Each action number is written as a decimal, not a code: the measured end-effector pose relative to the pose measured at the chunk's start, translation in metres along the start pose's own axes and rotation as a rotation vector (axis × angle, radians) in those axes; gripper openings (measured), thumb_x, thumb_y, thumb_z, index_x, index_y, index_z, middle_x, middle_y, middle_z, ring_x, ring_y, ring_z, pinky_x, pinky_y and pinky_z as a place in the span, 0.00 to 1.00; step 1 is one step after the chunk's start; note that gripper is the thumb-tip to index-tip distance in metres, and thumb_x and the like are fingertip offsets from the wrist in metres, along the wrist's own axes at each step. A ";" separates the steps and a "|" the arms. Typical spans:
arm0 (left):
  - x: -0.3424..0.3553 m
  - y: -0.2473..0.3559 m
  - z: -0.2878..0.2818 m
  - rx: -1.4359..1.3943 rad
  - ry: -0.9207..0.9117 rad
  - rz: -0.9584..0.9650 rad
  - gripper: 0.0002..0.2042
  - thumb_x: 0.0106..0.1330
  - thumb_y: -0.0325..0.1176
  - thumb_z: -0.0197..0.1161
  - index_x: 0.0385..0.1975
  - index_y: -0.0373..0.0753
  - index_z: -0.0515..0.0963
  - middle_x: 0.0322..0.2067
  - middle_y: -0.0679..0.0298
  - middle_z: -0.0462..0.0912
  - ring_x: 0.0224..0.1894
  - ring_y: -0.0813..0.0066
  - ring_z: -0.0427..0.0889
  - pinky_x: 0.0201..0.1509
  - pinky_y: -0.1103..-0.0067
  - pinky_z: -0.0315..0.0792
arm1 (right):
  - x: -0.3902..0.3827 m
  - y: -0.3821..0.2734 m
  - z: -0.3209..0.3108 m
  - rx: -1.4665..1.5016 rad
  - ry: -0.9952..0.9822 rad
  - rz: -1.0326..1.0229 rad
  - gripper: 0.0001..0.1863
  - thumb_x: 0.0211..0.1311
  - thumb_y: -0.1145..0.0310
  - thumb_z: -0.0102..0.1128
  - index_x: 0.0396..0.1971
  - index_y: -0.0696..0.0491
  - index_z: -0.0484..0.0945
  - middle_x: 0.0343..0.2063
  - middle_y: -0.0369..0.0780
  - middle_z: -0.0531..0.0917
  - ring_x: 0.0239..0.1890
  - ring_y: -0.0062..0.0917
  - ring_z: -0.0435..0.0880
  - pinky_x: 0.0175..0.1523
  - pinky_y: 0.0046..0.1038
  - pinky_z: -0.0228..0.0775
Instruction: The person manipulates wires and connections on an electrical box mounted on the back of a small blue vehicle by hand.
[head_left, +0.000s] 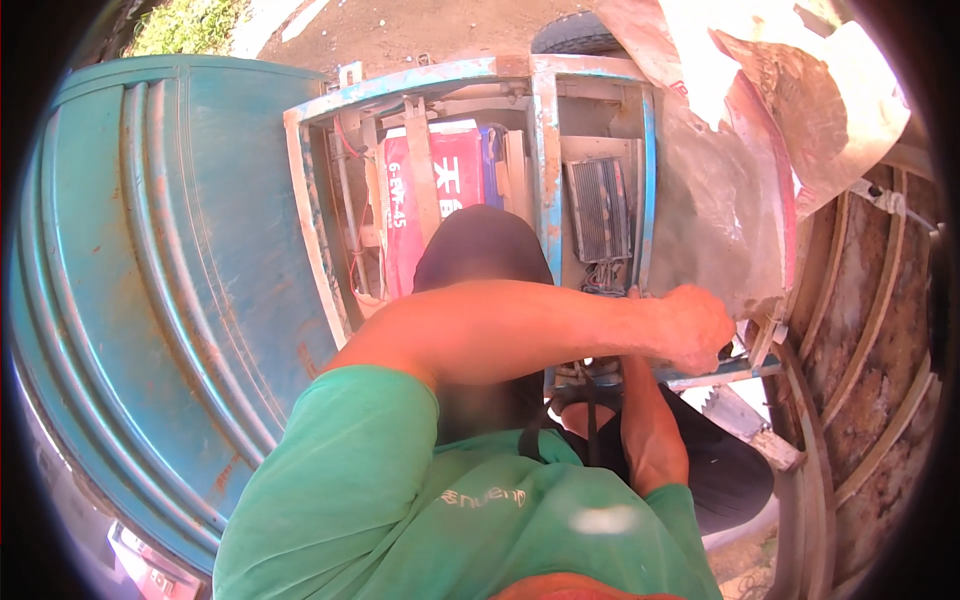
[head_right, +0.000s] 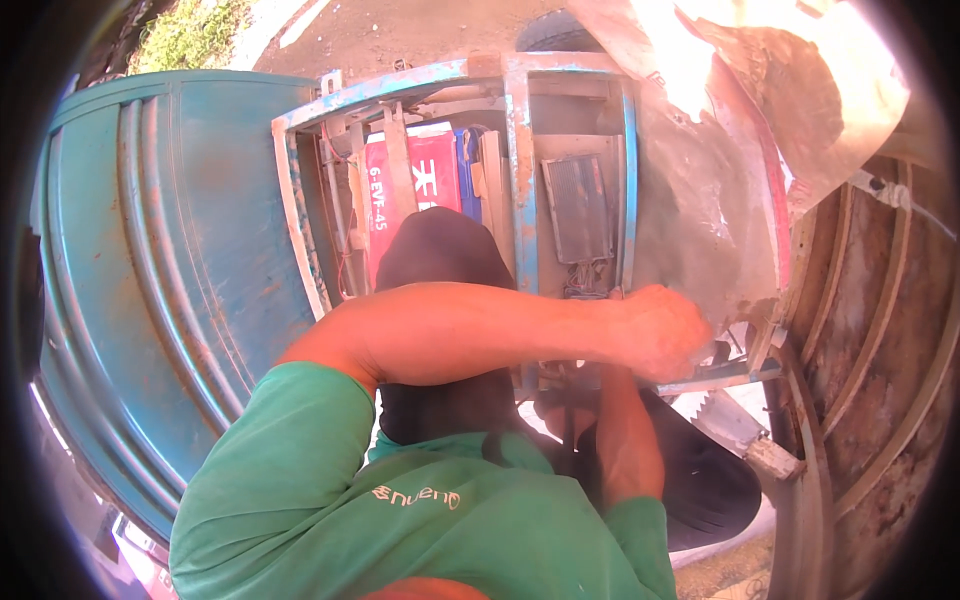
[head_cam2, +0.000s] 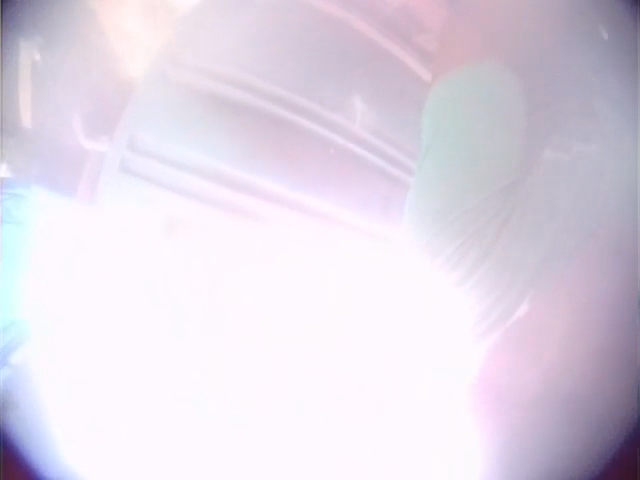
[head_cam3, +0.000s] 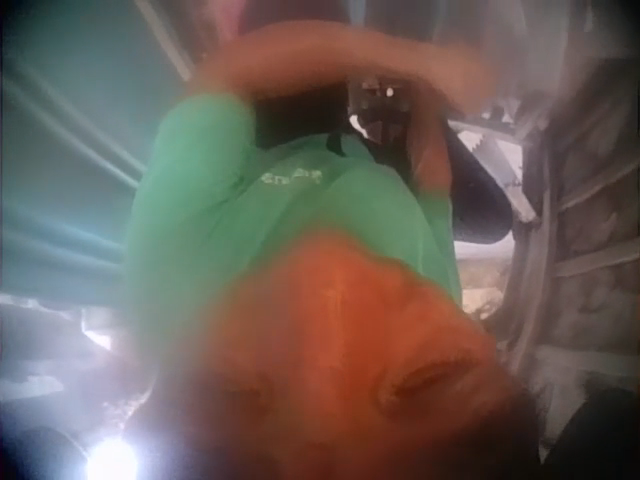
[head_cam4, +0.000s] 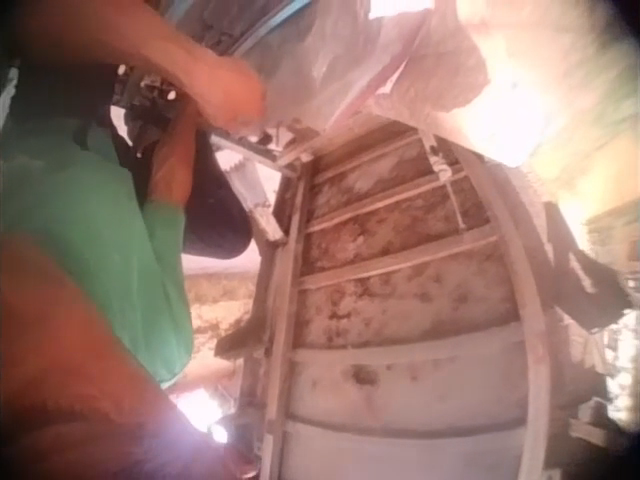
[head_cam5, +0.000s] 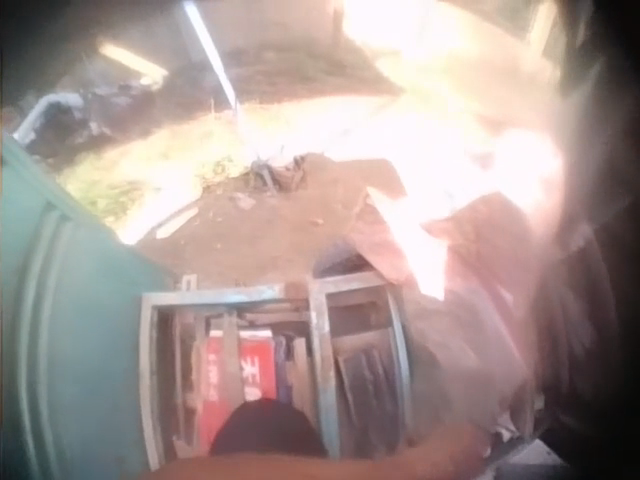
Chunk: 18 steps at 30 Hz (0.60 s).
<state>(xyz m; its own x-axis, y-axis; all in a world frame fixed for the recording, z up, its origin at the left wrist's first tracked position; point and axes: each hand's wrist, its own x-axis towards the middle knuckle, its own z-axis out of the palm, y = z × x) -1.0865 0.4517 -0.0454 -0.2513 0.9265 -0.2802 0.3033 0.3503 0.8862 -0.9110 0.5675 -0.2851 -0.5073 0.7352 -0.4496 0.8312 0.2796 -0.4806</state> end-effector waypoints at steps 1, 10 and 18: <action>-0.001 0.000 -0.003 0.001 0.004 -0.007 0.16 0.59 0.38 0.61 0.39 0.33 0.86 0.39 0.44 0.88 0.43 0.42 0.88 0.44 0.53 0.83 | 0.000 0.000 0.002 0.003 -0.001 -0.004 0.24 0.68 0.49 0.63 0.34 0.60 0.82 0.28 0.45 0.85 0.35 0.34 0.84 0.45 0.41 0.76; 0.006 -0.005 -0.006 -0.043 0.051 0.034 0.15 0.57 0.35 0.60 0.36 0.32 0.87 0.36 0.45 0.89 0.43 0.45 0.89 0.46 0.57 0.83 | -0.001 0.002 0.001 -0.003 0.026 -0.012 0.24 0.68 0.48 0.63 0.34 0.60 0.82 0.28 0.46 0.85 0.35 0.34 0.85 0.45 0.42 0.76; 0.009 0.006 -0.014 0.007 -0.044 -0.034 0.14 0.55 0.34 0.63 0.37 0.38 0.90 0.40 0.52 0.91 0.46 0.52 0.89 0.45 0.60 0.82 | -0.007 0.002 0.003 -0.014 0.014 -0.033 0.24 0.68 0.48 0.62 0.35 0.59 0.83 0.29 0.46 0.85 0.35 0.35 0.85 0.45 0.42 0.76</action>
<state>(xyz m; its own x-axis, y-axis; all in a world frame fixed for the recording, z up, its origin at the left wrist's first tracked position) -1.0998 0.4605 -0.0376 -0.2206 0.9193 -0.3260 0.3022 0.3822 0.8733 -0.9063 0.5611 -0.2854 -0.5314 0.7339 -0.4230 0.8171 0.3126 -0.4843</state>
